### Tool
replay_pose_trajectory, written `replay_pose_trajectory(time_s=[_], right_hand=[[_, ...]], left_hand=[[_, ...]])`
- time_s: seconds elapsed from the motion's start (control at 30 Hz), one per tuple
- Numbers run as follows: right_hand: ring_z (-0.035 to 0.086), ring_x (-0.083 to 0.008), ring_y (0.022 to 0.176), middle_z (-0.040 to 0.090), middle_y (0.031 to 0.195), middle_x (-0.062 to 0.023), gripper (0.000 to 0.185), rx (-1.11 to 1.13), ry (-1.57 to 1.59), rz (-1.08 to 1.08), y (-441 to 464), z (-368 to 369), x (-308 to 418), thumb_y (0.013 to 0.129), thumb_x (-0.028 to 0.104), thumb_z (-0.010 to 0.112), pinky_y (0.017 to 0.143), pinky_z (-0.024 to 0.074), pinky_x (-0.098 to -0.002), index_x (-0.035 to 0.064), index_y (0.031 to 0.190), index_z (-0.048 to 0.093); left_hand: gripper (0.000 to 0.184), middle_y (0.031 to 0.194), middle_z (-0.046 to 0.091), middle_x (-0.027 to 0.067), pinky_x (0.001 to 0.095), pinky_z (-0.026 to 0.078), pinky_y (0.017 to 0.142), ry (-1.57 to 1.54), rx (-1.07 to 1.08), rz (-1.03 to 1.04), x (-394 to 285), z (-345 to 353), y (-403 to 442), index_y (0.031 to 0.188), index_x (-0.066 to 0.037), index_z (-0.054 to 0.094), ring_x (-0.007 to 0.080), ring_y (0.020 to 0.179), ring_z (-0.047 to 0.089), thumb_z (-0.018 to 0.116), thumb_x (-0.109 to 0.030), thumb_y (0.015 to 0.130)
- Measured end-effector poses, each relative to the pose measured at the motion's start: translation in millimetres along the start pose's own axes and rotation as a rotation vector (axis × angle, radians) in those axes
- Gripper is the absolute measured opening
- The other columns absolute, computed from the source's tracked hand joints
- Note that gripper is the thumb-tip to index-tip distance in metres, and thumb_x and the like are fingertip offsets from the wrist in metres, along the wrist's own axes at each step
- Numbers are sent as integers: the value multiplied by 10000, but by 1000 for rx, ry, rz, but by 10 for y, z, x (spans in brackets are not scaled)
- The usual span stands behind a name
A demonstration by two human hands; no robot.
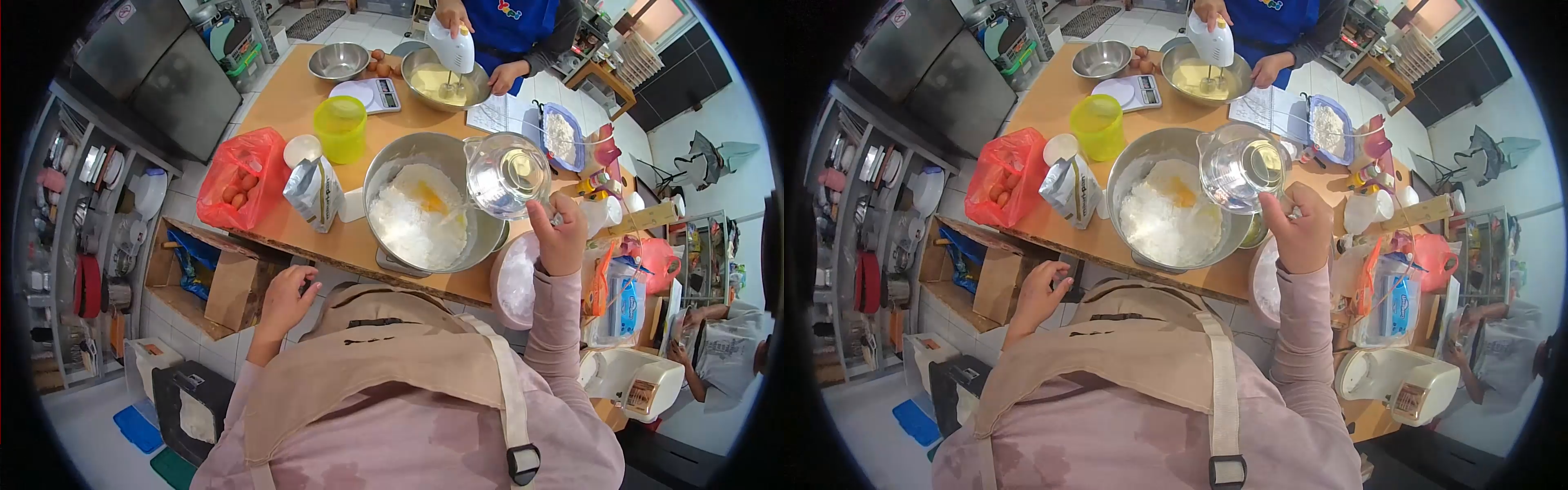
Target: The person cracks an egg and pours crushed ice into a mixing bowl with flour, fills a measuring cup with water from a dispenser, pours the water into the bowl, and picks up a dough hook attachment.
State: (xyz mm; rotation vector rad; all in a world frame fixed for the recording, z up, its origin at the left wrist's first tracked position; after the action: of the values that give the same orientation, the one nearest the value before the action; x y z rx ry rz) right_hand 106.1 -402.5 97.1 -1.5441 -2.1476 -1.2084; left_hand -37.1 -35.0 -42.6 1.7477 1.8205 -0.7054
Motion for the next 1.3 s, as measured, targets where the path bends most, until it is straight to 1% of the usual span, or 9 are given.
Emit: replay_pose_trajectory(time_s=[0.43,0.53,0.63,0.73,0.83,0.93,1.03,1.13,1.3], right_hand=[[394,-177,477,454,538,-87,353,-6,-13,-33,0,199,95,736,177,733,464,322,-315,4,607,455],[396,-158,491,444,537,-92,358,5,4,6,-3,223,136,741,182,730,471,324,-317,1,607,452],[391,-106,470,454,531,-45,349,-5,89,65,-7,243,98,783,203,710,441,310,-276,18,615,467],[391,-49,440,470,545,20,292,-8,464,414,-43,299,107,833,229,673,393,290,-217,38,667,526],[352,-13,439,403,560,70,208,9,699,548,-66,358,135,875,247,621,353,309,-170,59,795,578],[338,-16,438,389,561,74,205,30,731,604,-127,404,103,870,264,618,361,321,-174,68,815,587],[367,-15,449,421,568,67,207,20,690,626,-183,426,162,844,244,644,366,331,-183,46,819,588],[419,-25,468,492,605,46,229,38,575,544,-229,435,247,788,218,705,388,317,-180,29,741,585],[425,-68,509,486,582,14,287,120,255,341,-282,437,211,757,190,733,468,344,-237,23,653,523]], left_hand=[[237,870,608,94,358,470,691,2,-11,22,119,-31,-42,977,-42,593,255,771,580,662,-142,775],[233,871,608,99,358,471,692,-1,-6,14,146,-57,-57,974,-41,595,256,776,580,662,-142,774],[231,872,609,105,357,471,693,2,-4,14,182,-96,-65,969,-38,597,259,788,584,663,-141,773],[231,869,610,109,358,471,692,-18,-5,7,178,-141,-62,965,-35,598,264,797,588,664,-142,772],[234,865,610,115,361,471,692,-42,7,-1,202,-170,-66,963,-30,596,272,800,590,664,-144,770],[237,866,610,122,368,471,698,-30,8,35,267,-181,-66,963,-25,593,284,803,591,662,-141,768],[239,869,612,126,376,470,706,-2,19,91,364,-174,-70,962,-21,591,296,810,592,661,-139,766],[241,871,613,126,380,468,712,-6,38,88,383,-223,-42,962,-22,592,300,817,592,661,-144,765],[249,870,613,124,382,466,718,5,26,93,471,-257,10,965,-23,595,298,820,592,664,-155,766]])
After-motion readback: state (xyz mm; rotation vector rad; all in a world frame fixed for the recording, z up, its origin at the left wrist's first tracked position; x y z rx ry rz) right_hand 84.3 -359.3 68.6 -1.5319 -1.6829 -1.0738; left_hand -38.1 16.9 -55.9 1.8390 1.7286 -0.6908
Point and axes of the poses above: each hand's wrist, its own y-axis towards the middle knuckle, its own z-axis out of the palm, x = y × z, the point moved 2 cm from there along y, towards the middle knuckle
